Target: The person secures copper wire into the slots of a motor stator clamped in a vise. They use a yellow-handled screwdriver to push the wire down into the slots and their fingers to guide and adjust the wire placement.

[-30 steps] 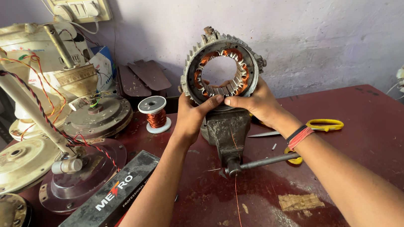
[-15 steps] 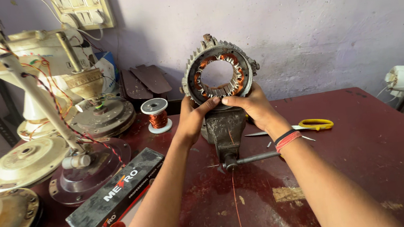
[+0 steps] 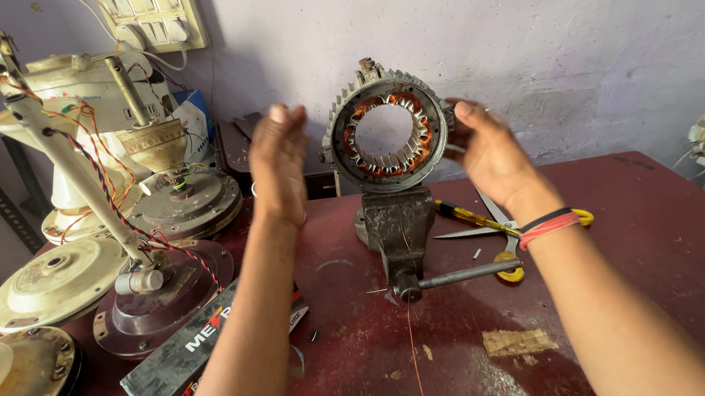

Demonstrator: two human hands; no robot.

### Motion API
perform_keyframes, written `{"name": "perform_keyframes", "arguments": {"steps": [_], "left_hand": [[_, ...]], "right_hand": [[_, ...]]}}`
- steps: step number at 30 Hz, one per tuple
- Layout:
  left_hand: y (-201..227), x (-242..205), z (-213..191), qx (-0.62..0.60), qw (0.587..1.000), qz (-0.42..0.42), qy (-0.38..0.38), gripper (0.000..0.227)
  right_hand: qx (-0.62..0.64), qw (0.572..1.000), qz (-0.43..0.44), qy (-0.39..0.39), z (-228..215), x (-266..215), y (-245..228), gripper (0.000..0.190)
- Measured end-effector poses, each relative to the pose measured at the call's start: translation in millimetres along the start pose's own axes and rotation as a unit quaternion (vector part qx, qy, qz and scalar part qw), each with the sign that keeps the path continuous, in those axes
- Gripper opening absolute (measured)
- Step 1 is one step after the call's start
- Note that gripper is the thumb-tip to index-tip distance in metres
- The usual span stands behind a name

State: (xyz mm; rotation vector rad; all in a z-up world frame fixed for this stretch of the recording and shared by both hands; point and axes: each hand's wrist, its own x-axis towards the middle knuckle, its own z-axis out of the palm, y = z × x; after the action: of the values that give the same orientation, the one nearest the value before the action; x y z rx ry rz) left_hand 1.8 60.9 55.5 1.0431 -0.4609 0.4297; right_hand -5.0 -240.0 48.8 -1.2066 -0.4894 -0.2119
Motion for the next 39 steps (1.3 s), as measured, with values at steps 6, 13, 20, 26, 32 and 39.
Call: {"name": "perform_keyframes", "arguments": {"steps": [6, 13, 20, 26, 32, 39], "left_hand": [[44, 5, -6, 0.087, 0.992, 0.078, -0.047, 0.065], [30, -7, 17, 0.191, 0.970, 0.006, -0.148, 0.065], [7, -14, 31, 0.188, 0.973, 0.025, -0.128, 0.066], [5, -8, 24, 0.178, 0.975, 0.006, -0.130, 0.069], [-13, 5, -5, 0.032, 0.989, -0.040, -0.138, 0.069], [-40, -11, -29, 0.074, 0.934, -0.209, -0.280, 0.112]], "right_hand": [[-0.147, 0.989, 0.006, -0.030, 1, -10, -32, 0.053], [-0.278, 0.958, -0.023, -0.060, 6, -9, -38, 0.058], [-0.282, 0.955, -0.085, -0.028, 11, -5, -29, 0.047], [-0.292, 0.953, -0.071, -0.037, 11, -4, -32, 0.050], [-0.381, 0.916, 0.076, -0.098, -10, -7, -56, 0.046], [-0.661, 0.695, 0.234, -0.161, -38, -15, -28, 0.055]]}}
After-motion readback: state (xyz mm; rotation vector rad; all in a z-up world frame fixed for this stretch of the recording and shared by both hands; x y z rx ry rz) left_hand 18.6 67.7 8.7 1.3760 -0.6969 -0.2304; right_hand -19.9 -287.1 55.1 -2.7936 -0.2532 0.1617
